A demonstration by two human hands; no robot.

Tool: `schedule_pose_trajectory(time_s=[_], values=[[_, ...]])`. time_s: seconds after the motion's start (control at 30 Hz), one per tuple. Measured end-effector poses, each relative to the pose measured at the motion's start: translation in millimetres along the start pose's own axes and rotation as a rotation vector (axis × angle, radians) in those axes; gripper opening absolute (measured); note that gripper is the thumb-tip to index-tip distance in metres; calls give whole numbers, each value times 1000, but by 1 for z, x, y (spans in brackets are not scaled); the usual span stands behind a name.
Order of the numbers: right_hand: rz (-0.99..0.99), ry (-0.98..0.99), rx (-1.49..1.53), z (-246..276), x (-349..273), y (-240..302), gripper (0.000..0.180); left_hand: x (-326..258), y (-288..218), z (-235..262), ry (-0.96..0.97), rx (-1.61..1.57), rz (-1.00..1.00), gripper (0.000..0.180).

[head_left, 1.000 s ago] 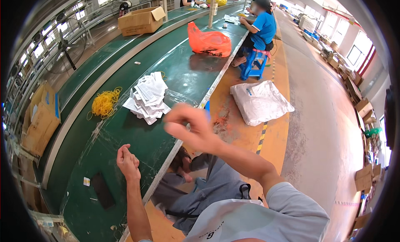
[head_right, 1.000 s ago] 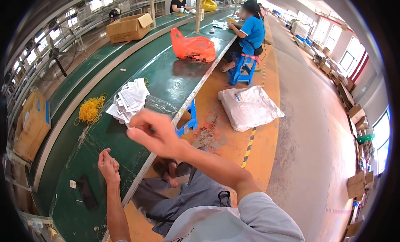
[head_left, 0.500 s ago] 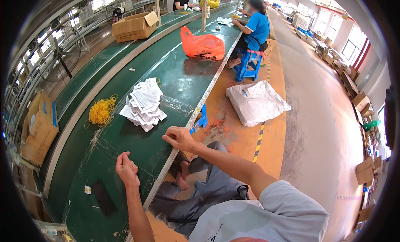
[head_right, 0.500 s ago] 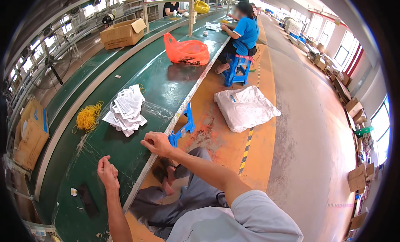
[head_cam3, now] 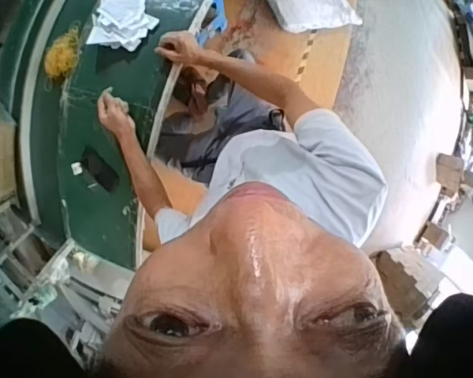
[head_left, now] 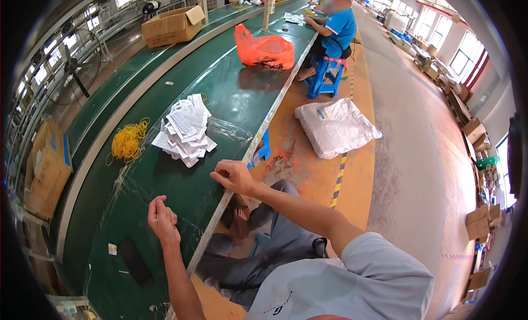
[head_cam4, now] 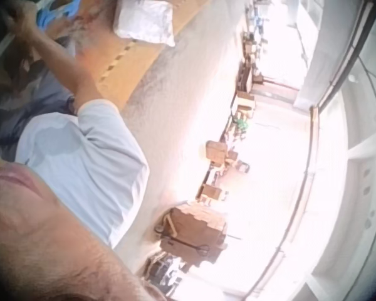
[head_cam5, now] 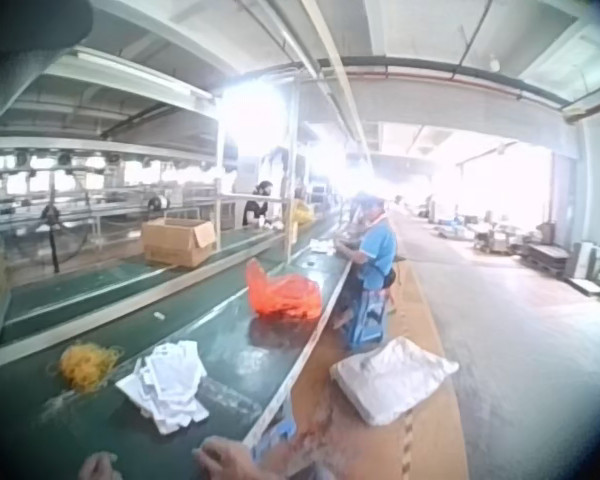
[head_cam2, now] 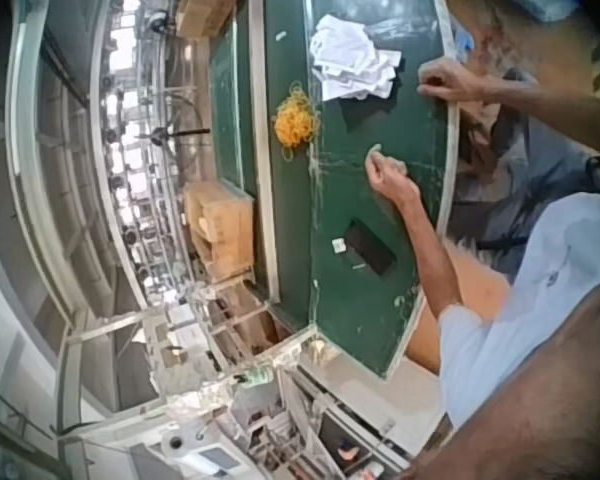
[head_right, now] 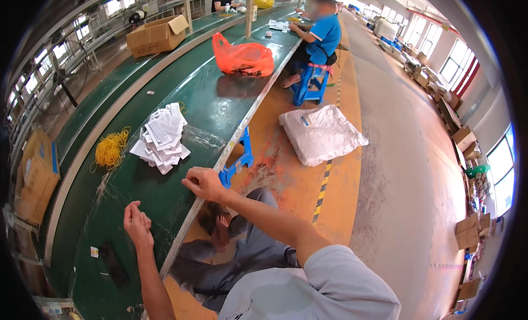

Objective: The person is folding small rectangular slips of paper into smaller squares or rectangles.

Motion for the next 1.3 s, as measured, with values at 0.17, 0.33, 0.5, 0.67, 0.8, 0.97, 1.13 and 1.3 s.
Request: schedule_pose_trajectory(time_s=[0.17,0.33,0.5,0.67,0.8,0.97,1.13,1.3], values=[[-26,11,-3,-2,2,-1,21,2,-1,2,-28,-5,-4,20],[-35,16,10,-3,3,0,21,3,-4,-1,-3,-10,-25,21],[-34,15,-11,0,1,1,21,2,0,-1,-2,1,-8,21],[-11,16,-3,-4,2,3,21,4,-6,7,-45,-8,-28,22],[-16,15,-2,-11,1,-3,22,3,-5,15,-98,7,19,21],[-125,133,40,-2,6,-8,19,9,-9,6,-132,-20,-26,20],[-274,402,63,-1,39,-14,18,7,-7,16,-90,-86,8,20],[-73,258,-152,10,133,-16,22,4,-3,9,-68,-97,58,19]])
Point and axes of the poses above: each hand's wrist, its own x-axis towards the middle knuckle, its own z-axis out of the back of the hand, y = z × x, the point moved 7 cm from there along x, towards the middle knuckle, and after that the axes turned 9 degrees about -z, right-handed, at the moved point
